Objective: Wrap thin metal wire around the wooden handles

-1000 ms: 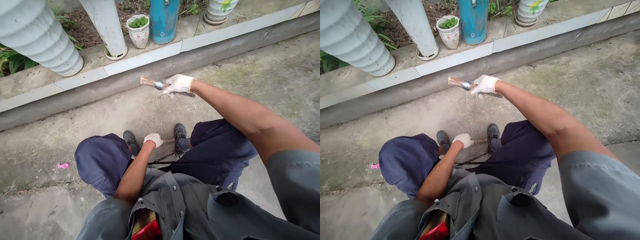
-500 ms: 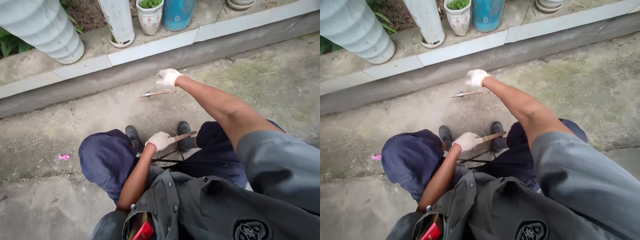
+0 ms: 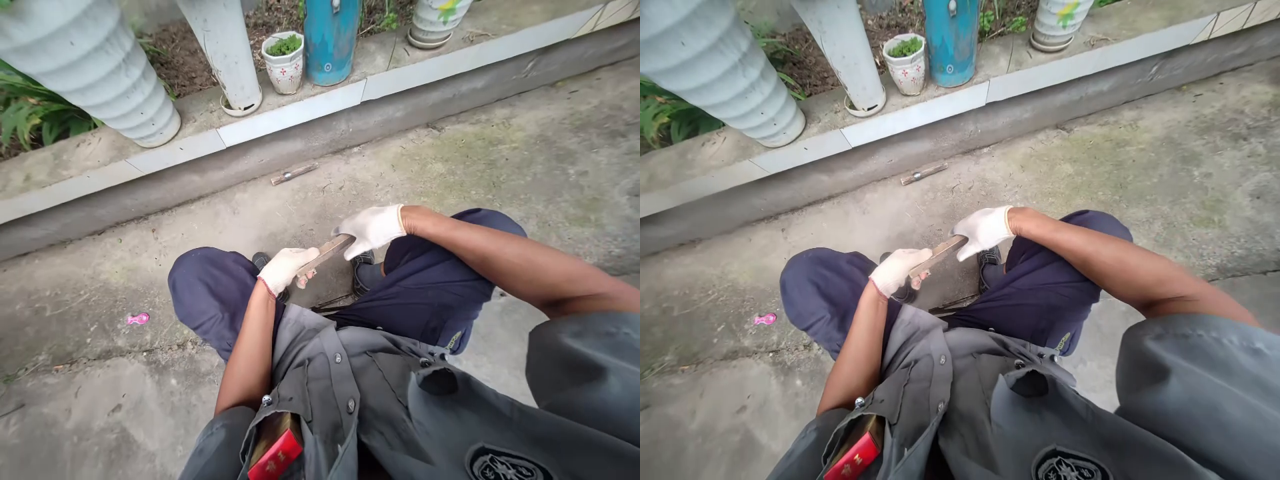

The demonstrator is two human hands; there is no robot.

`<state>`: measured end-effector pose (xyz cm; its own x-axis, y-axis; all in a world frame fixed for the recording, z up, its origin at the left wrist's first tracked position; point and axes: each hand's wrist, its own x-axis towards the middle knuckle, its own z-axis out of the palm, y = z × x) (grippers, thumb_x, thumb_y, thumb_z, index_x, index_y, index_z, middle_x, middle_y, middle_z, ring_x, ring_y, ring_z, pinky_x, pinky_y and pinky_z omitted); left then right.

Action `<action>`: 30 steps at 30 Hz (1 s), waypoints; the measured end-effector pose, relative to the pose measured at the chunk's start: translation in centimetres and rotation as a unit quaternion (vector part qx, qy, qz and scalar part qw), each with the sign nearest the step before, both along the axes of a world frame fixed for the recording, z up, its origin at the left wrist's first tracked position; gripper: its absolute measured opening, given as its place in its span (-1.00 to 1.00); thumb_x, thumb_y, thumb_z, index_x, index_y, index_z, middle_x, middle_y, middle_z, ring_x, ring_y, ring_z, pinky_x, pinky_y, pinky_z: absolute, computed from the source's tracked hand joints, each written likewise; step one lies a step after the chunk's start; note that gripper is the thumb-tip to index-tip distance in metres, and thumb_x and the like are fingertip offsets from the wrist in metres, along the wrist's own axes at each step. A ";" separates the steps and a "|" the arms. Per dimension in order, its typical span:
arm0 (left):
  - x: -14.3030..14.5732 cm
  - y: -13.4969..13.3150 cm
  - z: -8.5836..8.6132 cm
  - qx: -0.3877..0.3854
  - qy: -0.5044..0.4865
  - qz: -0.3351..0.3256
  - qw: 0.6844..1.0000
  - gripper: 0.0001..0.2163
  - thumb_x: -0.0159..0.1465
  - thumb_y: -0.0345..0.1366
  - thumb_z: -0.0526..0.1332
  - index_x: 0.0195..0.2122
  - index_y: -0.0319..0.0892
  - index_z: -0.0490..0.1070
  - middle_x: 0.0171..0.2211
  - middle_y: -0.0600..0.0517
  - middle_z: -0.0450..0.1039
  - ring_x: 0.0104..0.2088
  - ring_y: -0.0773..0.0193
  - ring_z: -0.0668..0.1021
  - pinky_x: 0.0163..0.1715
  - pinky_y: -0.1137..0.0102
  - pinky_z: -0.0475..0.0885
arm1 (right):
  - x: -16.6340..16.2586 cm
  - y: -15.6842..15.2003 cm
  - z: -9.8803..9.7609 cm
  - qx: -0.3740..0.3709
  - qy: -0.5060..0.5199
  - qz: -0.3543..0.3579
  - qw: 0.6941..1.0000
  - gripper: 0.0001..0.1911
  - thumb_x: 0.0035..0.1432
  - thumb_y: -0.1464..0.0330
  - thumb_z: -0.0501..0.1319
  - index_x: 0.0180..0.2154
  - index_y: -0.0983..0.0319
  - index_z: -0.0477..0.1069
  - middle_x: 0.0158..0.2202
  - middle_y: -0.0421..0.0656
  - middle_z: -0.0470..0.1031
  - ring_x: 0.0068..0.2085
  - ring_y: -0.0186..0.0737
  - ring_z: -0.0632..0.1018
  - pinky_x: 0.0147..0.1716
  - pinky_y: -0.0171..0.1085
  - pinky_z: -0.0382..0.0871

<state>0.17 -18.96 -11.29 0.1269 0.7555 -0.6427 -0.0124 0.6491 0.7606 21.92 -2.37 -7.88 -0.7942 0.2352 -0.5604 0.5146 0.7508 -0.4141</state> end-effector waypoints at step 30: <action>-5.8 10.0 11.2 0.360 0.141 -0.123 0.914 -0.60 0.23 -0.19 0.34 0.04 -0.29 0.59 -0.06 -0.14 0.64 -0.02 0.05 0.61 0.05 0.24 0.50 | -4.5 1.8 9.5 -0.299 0.127 -0.227 0.918 -0.25 0.09 -0.27 0.24 0.04 0.17 0.49 -0.43 -0.17 0.58 -0.55 -0.27 0.51 -0.62 -0.28 0.37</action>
